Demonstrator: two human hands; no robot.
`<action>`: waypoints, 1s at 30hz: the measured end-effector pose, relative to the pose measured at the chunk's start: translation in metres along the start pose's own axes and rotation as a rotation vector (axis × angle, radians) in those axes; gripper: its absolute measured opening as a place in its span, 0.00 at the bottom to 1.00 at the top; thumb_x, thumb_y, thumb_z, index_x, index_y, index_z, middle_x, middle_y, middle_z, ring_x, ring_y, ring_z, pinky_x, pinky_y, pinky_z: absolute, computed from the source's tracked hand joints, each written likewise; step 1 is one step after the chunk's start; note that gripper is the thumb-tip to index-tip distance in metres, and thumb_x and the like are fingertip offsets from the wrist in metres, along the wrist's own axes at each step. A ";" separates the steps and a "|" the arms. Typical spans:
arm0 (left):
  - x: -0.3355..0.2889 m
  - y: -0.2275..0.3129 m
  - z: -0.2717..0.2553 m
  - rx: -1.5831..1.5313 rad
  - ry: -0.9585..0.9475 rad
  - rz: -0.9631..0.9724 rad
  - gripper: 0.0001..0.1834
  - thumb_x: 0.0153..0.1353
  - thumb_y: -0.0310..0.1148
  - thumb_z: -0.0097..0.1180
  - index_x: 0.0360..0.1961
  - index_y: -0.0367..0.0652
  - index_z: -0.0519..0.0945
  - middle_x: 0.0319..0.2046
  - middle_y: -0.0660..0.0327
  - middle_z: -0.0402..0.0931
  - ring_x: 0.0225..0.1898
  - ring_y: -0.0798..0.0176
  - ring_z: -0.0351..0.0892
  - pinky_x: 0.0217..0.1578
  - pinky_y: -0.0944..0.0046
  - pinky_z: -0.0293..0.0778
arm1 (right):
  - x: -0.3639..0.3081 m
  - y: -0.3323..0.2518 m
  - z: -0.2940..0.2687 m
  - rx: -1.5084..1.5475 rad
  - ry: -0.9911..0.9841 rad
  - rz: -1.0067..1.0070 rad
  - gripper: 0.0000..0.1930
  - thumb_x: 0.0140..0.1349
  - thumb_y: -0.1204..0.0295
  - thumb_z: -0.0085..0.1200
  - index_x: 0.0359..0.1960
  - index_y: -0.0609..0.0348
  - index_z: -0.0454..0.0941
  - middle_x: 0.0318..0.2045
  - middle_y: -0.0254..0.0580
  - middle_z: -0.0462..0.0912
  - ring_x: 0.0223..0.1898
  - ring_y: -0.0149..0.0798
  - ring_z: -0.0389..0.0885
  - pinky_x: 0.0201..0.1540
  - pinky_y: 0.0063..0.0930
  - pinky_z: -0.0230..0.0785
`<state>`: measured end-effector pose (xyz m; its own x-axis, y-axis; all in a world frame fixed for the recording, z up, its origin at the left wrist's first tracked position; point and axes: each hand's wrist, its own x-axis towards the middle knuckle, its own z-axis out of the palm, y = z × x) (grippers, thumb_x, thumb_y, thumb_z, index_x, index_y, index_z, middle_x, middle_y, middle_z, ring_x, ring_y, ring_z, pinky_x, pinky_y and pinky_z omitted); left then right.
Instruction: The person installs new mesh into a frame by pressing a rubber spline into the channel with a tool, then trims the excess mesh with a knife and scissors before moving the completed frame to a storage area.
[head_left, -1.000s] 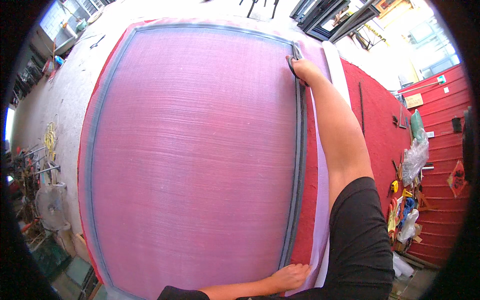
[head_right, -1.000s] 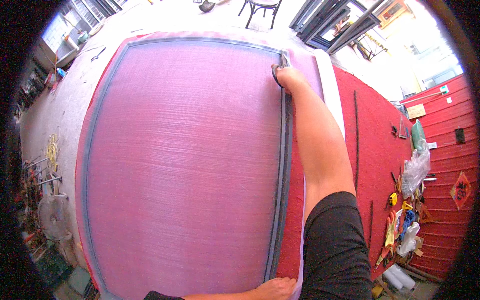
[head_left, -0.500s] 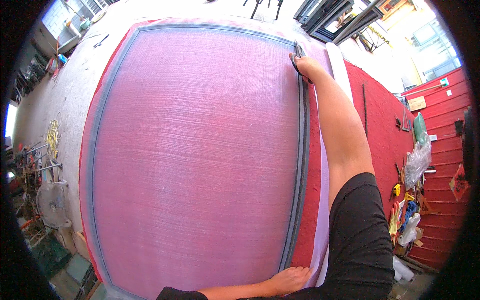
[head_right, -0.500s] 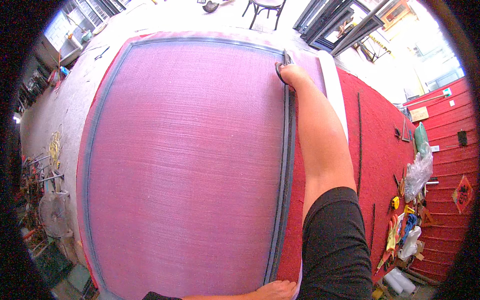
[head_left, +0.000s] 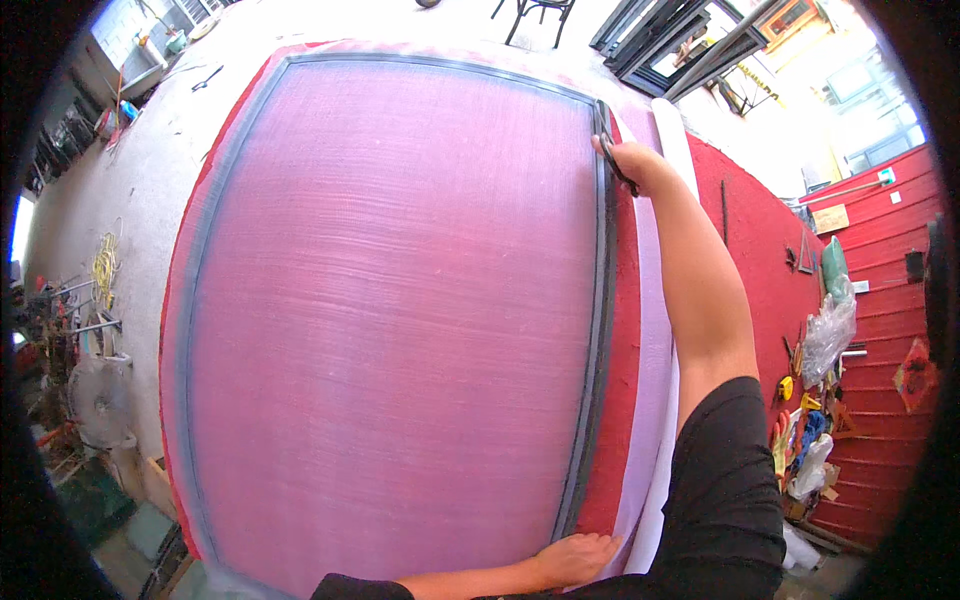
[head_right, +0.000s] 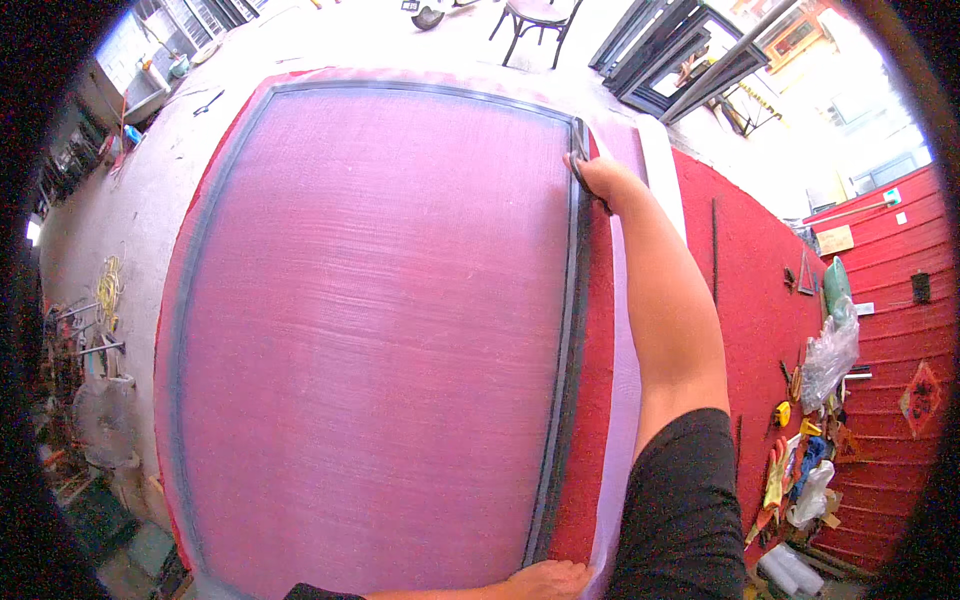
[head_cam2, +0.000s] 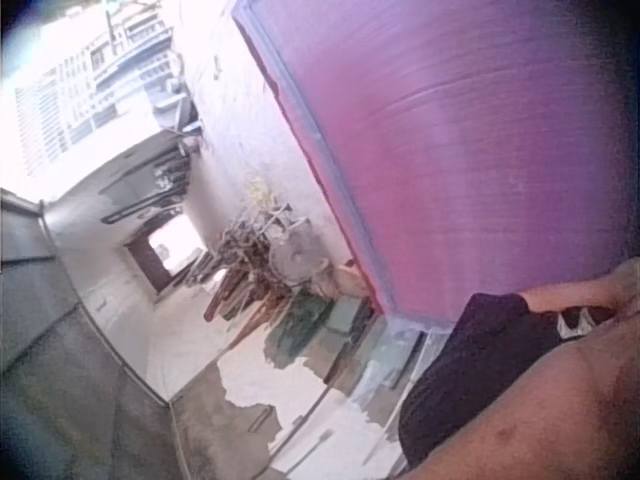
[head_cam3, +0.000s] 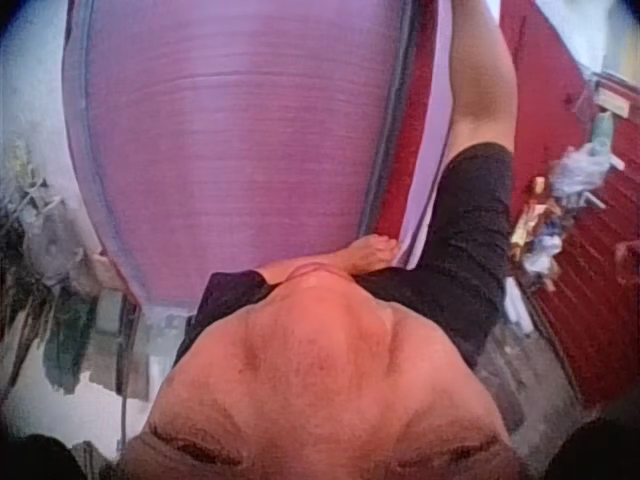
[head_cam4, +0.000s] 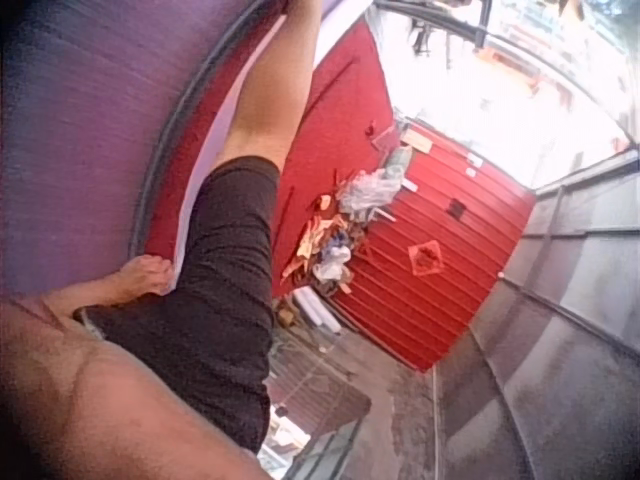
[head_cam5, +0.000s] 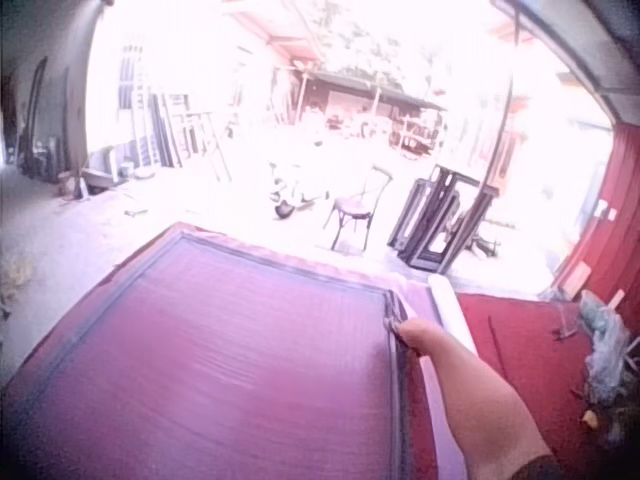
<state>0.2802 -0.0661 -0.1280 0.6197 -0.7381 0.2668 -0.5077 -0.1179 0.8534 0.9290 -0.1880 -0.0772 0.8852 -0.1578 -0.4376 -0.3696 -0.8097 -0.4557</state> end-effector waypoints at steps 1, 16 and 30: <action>0.000 -0.001 0.003 0.012 0.004 0.000 0.27 0.66 0.33 0.52 0.63 0.27 0.79 0.34 0.60 0.78 0.35 0.61 0.82 0.37 0.63 0.79 | -0.007 0.003 -0.002 -0.012 0.020 -0.025 0.38 0.65 0.27 0.59 0.27 0.55 0.79 0.18 0.36 0.71 0.17 0.36 0.71 0.20 0.37 0.60; 0.000 0.001 -0.004 0.046 -0.054 -0.003 0.27 0.67 0.32 0.51 0.64 0.28 0.78 0.32 0.60 0.78 0.32 0.61 0.81 0.34 0.62 0.80 | -0.026 -0.010 -0.009 -0.643 0.218 -0.089 0.44 0.72 0.28 0.46 0.53 0.63 0.90 0.54 0.63 0.89 0.60 0.61 0.86 0.65 0.51 0.76; 0.003 0.000 -0.009 0.024 -0.061 -0.003 0.27 0.67 0.32 0.52 0.64 0.28 0.79 0.34 0.59 0.80 0.33 0.59 0.83 0.35 0.62 0.81 | -0.010 -0.051 -0.035 -0.995 0.131 -0.076 0.22 0.70 0.52 0.63 0.56 0.53 0.89 0.56 0.48 0.90 0.56 0.51 0.89 0.60 0.51 0.79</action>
<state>0.2874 -0.0628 -0.1227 0.5840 -0.7766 0.2363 -0.5207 -0.1351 0.8430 0.9489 -0.1650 -0.0226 0.9429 -0.0985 -0.3180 0.0400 -0.9148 0.4018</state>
